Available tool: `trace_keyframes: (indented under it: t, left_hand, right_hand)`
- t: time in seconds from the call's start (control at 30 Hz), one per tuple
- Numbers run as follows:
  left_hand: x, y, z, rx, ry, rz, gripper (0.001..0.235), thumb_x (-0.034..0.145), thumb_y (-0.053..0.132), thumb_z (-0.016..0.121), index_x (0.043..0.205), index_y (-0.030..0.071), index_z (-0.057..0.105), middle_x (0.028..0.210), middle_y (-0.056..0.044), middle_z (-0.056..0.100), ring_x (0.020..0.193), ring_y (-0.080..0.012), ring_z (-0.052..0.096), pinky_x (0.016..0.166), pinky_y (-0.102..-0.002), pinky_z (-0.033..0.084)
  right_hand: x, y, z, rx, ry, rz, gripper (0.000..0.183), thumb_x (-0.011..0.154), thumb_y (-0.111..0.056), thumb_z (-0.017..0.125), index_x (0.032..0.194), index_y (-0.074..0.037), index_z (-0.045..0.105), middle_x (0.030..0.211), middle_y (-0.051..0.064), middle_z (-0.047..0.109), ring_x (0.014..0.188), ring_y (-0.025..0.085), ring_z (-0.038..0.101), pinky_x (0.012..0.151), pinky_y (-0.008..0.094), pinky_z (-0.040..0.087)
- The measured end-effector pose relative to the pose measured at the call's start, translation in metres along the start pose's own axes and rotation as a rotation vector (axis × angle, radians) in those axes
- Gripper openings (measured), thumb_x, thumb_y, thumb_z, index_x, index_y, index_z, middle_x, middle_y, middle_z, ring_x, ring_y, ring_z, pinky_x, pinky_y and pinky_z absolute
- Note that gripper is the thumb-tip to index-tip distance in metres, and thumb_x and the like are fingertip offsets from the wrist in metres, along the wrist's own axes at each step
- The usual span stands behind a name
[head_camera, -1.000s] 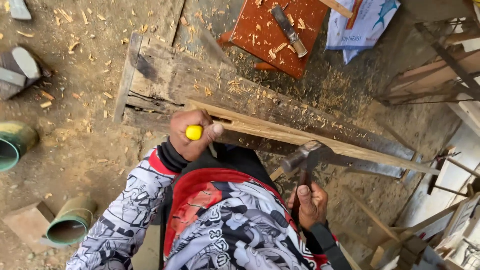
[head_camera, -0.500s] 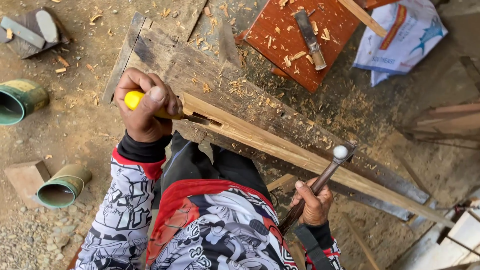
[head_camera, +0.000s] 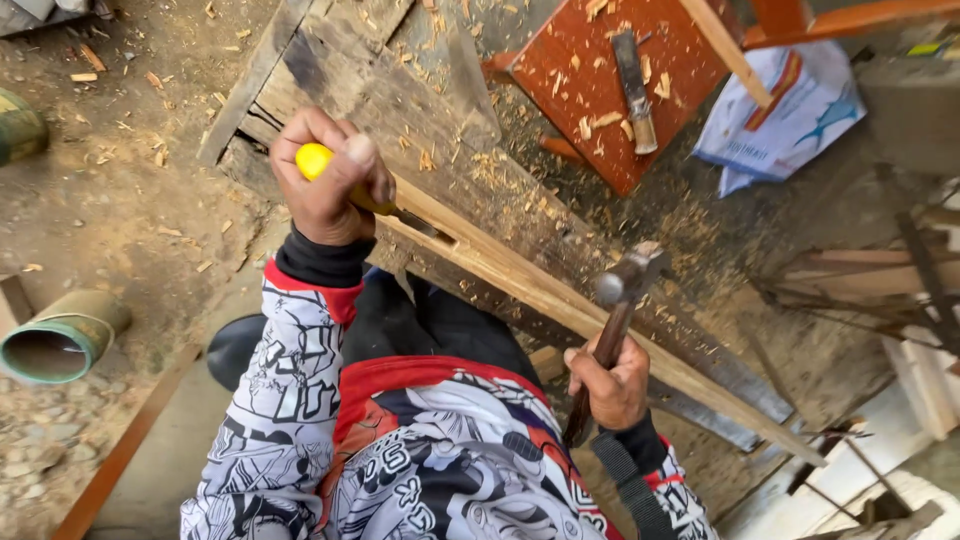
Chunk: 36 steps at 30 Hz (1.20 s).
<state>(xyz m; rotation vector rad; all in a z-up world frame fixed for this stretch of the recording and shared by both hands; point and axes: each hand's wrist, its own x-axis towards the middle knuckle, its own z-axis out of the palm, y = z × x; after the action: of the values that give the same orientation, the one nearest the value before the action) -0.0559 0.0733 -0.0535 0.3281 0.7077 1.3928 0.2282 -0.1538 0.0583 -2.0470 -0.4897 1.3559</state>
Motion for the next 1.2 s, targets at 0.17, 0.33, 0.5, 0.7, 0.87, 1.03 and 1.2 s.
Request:
trace_keyframes:
  t: [0.17,0.33,0.5,0.7,0.87,1.03,1.2]
  left_hand:
    - [0.001,-0.003,0.000,0.084,-0.056,-0.001,0.029,0.095,0.004,0.076,0.085,0.005,0.050,0.068,-0.009,0.057,0.050,-0.0149,0.055,0.048,-0.029,0.047]
    - [-0.005,-0.007,-0.002,0.065,-0.070,0.019,0.029,0.092,0.005,0.078,0.083,0.007,0.050,0.071,-0.006,0.059,0.054,-0.0123,0.055,0.047,-0.025,0.046]
    - [-0.027,-0.022,0.004,0.179,-0.071,0.075,0.033,0.088,0.000,0.080,0.083,0.009,0.048,0.075,-0.005,0.060,0.060,-0.0077,0.056,0.056,-0.022,0.046]
    - [-0.039,-0.035,0.000,0.245,-0.102,0.123,0.034,0.086,0.002,0.081,0.081,0.009,0.048,0.077,-0.004,0.061,0.068,-0.0066,0.057,0.065,-0.022,0.048]
    - [-0.038,-0.042,0.000,0.205,-0.059,0.099,0.033,0.088,0.004,0.082,0.080,0.009,0.050,0.076,-0.003,0.062,0.066,-0.0068,0.058,0.062,-0.023,0.048]
    - [-0.038,-0.039,0.004,0.324,-0.118,0.138,0.031,0.089,0.007,0.084,0.082,0.007,0.054,0.079,-0.003,0.062,0.071,-0.0081,0.056,0.065,-0.025,0.046]
    - [-0.043,-0.058,-0.008,0.288,-0.065,0.018,0.024,0.090,0.015,0.079,0.079,0.009,0.059,0.072,0.000,0.063,0.062,-0.0062,0.057,0.058,-0.023,0.046]
  right_hand:
    - [0.001,-0.025,0.012,-0.133,0.006,-0.031,0.018,0.081,-0.001,0.074,0.076,-0.003,0.057,0.057,0.005,0.060,0.046,0.013,0.057,0.046,0.030,0.047]
    - [0.010,-0.056,0.031,-0.307,-0.083,-0.032,0.014,0.082,-0.006,0.075,0.080,-0.005,0.061,0.059,0.001,0.063,0.047,0.009,0.057,0.044,0.028,0.048]
    - [0.018,-0.071,0.037,-0.449,-0.103,-0.053,0.014,0.083,-0.004,0.076,0.084,-0.003,0.062,0.061,-0.001,0.061,0.052,0.007,0.056,0.048,0.025,0.045]
    - [0.031,-0.112,0.063,-0.506,-0.242,-0.202,0.021,0.083,-0.003,0.074,0.102,-0.001,0.065,0.076,-0.008,0.055,0.067,0.001,0.049,0.059,0.021,0.043]
    - [0.036,-0.135,0.076,-0.754,-0.227,-0.239,0.018,0.084,-0.004,0.078,0.098,-0.001,0.068,0.064,-0.004,0.048,0.059,0.005,0.043,0.054,0.025,0.040]
    - [0.039,-0.164,0.092,-0.812,-0.377,-0.383,0.021,0.082,-0.007,0.078,0.094,-0.002,0.062,0.067,-0.004,0.065,0.061,0.003,0.060,0.057,0.026,0.052]
    - [0.038,-0.195,0.102,-0.958,-0.383,-0.381,0.028,0.085,-0.020,0.082,0.090,-0.002,0.062,0.062,0.005,0.063,0.056,0.010,0.058,0.054,0.030,0.051]
